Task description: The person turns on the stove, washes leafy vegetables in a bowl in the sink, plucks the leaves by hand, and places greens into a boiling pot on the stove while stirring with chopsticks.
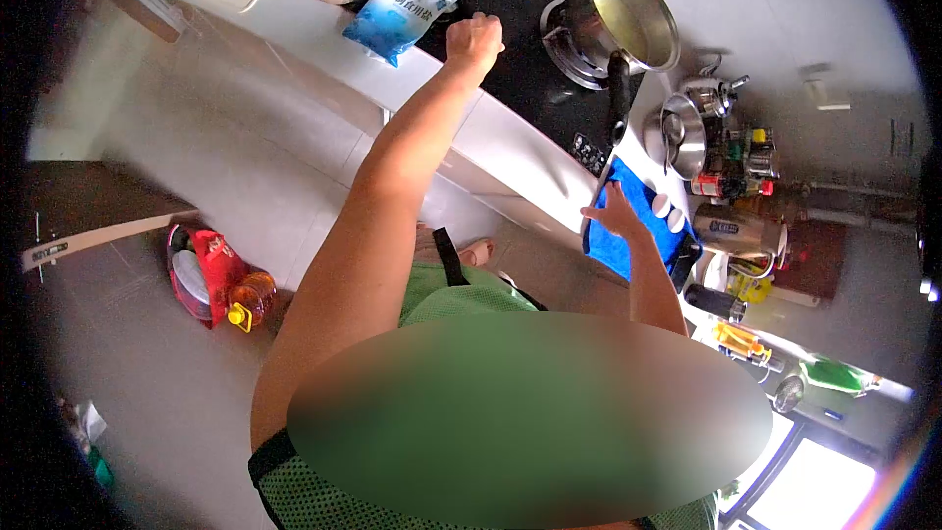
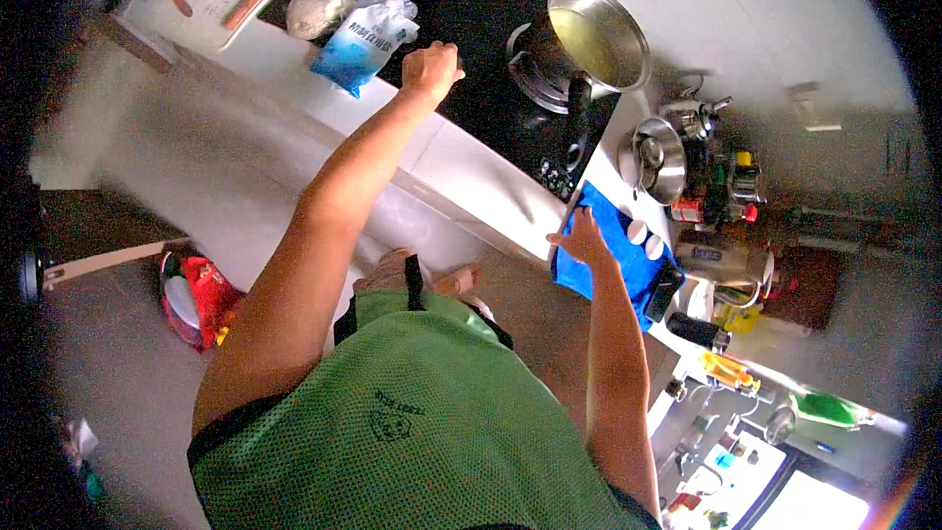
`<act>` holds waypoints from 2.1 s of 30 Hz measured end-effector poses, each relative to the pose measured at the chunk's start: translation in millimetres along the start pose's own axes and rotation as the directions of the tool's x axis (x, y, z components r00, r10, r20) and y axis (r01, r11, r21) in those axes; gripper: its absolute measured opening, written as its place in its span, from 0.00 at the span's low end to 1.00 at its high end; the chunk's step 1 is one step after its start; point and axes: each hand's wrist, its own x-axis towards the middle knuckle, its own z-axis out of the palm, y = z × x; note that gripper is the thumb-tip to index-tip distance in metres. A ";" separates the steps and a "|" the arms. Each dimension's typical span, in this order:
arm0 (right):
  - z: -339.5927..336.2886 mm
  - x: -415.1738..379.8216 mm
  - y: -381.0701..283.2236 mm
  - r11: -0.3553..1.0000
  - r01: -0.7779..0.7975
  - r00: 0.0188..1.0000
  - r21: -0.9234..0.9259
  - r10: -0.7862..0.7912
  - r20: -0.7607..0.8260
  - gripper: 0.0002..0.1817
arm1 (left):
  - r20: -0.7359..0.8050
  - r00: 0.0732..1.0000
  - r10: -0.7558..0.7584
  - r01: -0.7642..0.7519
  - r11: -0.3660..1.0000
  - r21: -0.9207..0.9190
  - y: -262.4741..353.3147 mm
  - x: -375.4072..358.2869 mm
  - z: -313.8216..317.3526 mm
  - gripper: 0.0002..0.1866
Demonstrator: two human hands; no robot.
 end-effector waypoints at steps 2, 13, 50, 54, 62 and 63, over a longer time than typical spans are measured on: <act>-1.4 -0.2 -0.1 1.000 0.014 1.000 -0.005 -0.014 -0.002 0.52 | -0.005 1.000 -0.009 0.009 1.000 0.001 -1.3 -0.7 1.3 0.13; -8.0 2.5 -2.2 1.000 0.001 0.995 0.002 -0.001 0.104 0.55 | -0.028 1.000 -0.004 0.003 1.000 -0.025 -2.7 -5.6 -6.4 0.16; 24.1 -103.0 5.0 0.814 0.082 0.901 0.575 0.186 -0.391 0.21 | 0.002 0.815 0.579 -0.441 0.622 -0.648 162.9 -175.2 -6.4 0.07; 47.4 -156.8 57.1 0.709 0.346 0.703 0.615 0.239 -0.670 0.14 | 0.046 0.727 0.685 -0.416 0.493 -0.764 231.4 -203.1 -16.1 0.03; 87.2 -319.3 194.1 0.466 0.053 0.415 0.883 0.794 -0.443 0.17 | 0.072 0.380 0.922 -0.520 0.277 -0.808 380.5 -279.3 9.1 0.05; 113.2 -332.9 229.2 0.399 0.108 0.351 0.911 0.842 -0.410 0.16 | 0.064 0.336 0.940 -0.509 0.238 -0.827 400.9 -294.3 17.5 0.05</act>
